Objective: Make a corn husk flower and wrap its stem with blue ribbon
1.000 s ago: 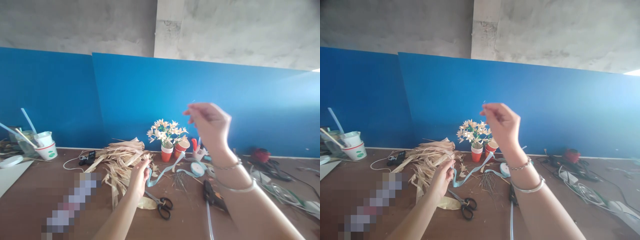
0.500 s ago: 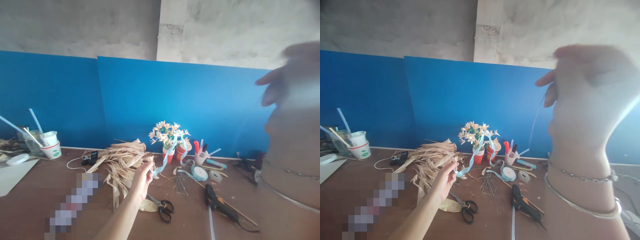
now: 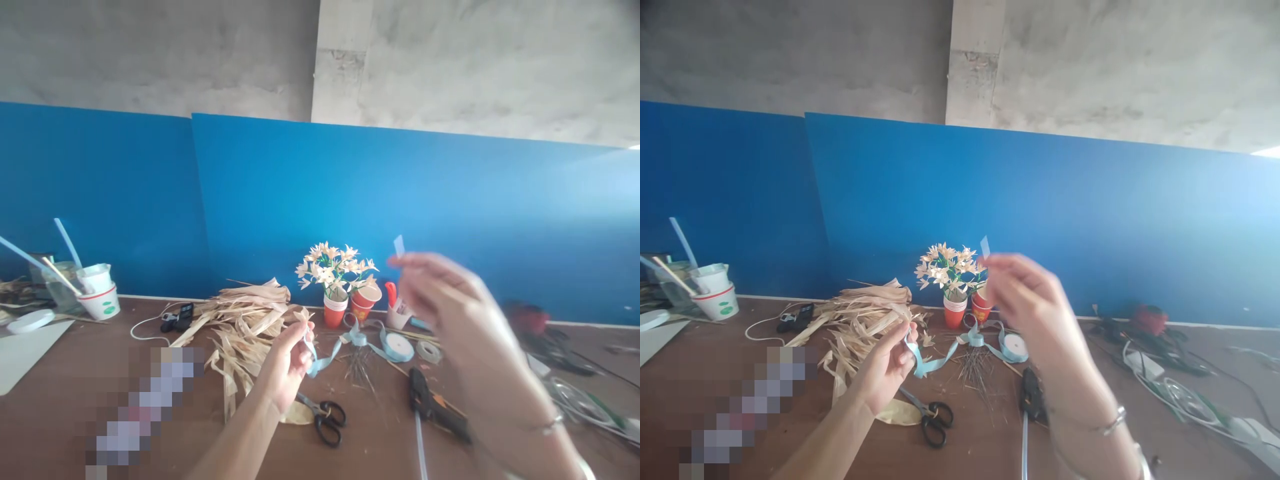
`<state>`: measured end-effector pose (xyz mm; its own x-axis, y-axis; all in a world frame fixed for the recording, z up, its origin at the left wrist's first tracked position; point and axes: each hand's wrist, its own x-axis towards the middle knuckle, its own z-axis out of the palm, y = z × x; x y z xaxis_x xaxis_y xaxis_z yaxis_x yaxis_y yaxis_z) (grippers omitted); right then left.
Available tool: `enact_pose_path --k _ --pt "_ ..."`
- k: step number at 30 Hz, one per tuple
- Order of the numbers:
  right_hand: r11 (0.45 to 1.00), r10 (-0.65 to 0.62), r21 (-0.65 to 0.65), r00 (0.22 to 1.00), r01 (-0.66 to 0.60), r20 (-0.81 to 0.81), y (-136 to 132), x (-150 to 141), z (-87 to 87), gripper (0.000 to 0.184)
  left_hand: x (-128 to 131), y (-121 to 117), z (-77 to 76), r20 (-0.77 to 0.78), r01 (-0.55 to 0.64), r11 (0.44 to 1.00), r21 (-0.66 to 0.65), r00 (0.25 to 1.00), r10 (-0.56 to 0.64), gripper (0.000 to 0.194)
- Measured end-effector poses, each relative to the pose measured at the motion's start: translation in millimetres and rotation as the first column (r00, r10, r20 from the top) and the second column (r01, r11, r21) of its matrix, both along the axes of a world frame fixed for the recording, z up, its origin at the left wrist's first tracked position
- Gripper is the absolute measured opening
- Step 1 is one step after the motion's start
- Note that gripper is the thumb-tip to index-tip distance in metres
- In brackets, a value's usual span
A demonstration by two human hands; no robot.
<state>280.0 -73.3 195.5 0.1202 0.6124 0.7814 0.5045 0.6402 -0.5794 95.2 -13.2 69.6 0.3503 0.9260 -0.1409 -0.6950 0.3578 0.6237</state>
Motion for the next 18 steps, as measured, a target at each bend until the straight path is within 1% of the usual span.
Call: enact_pose_path --k 1,2,3,4,5,6,7,8,10,13,18 --pt "0.987 0.068 -0.143 0.998 -0.066 0.009 3 -9 -19.0 0.017 0 -2 1.4 0.005 0.005 1.0 -0.009 1.0 -0.005 0.033" --pt "0.89 0.193 -0.404 0.977 -0.213 -0.089 6 -18 -37.7 0.018 0 -3 2.2 0.004 0.01 1.0 -0.01 1.0 -0.01 0.032" --pt "0.758 0.226 -0.57 0.947 -0.318 -0.228 9 -27 -55.2 0.021 0 -3 2.4 -0.005 0.008 1.0 -0.001 1.0 -0.008 0.032" --pt "0.638 0.227 -0.658 0.914 -0.401 -0.337 13 -35 -70.9 0.023 0 -4 1.9 -0.022 -0.002 1.0 0.015 1.0 0.002 0.031" --pt "0.575 0.221 -0.678 0.885 -0.457 -0.41 16 -42 -84.2 0.024 1 -3 0.9 -0.044 -0.018 0.999 0.036 0.999 0.02 0.03" --pt "0.536 0.219 -0.683 0.863 -0.497 -0.455 19 -48 -94.9 0.025 1 -2 -0.6 -0.067 -0.038 0.998 0.054 0.997 0.042 0.03" --pt "0.511 0.219 -0.682 0.846 -0.523 -0.485 22 -52 -103.2 0.025 2 -1 -2.4 -0.085 -0.059 0.996 0.067 0.994 0.064 0.03" --pt "0.499 0.223 -0.671 0.83 -0.548 -0.512 24 -55 -109.3 0.025 2 1 -4.4 -0.096 -0.076 0.994 0.073 0.992 0.083 0.03" --pt "0.477 0.231 -0.652 0.8 -0.589 -0.554 28 -57 -116.7 0.025 4 4 -8.4 -0.098 -0.097 0.993 0.06 0.99 0.103 0.03" --pt "0.454 0.236 -0.626 0.763 -0.634 -0.602 33 -54 -121.5 0.024 5 8 -12.7 -0.08 -0.122 0.992 0.015 0.989 0.123 0.028" --pt "0.414 0.25 -0.62 0.738 -0.666 -0.627 37 -52 -125.3 0.023 6 11 -14.5 -0.042 -0.13 0.991 -0.034 0.991 0.128 0.02"
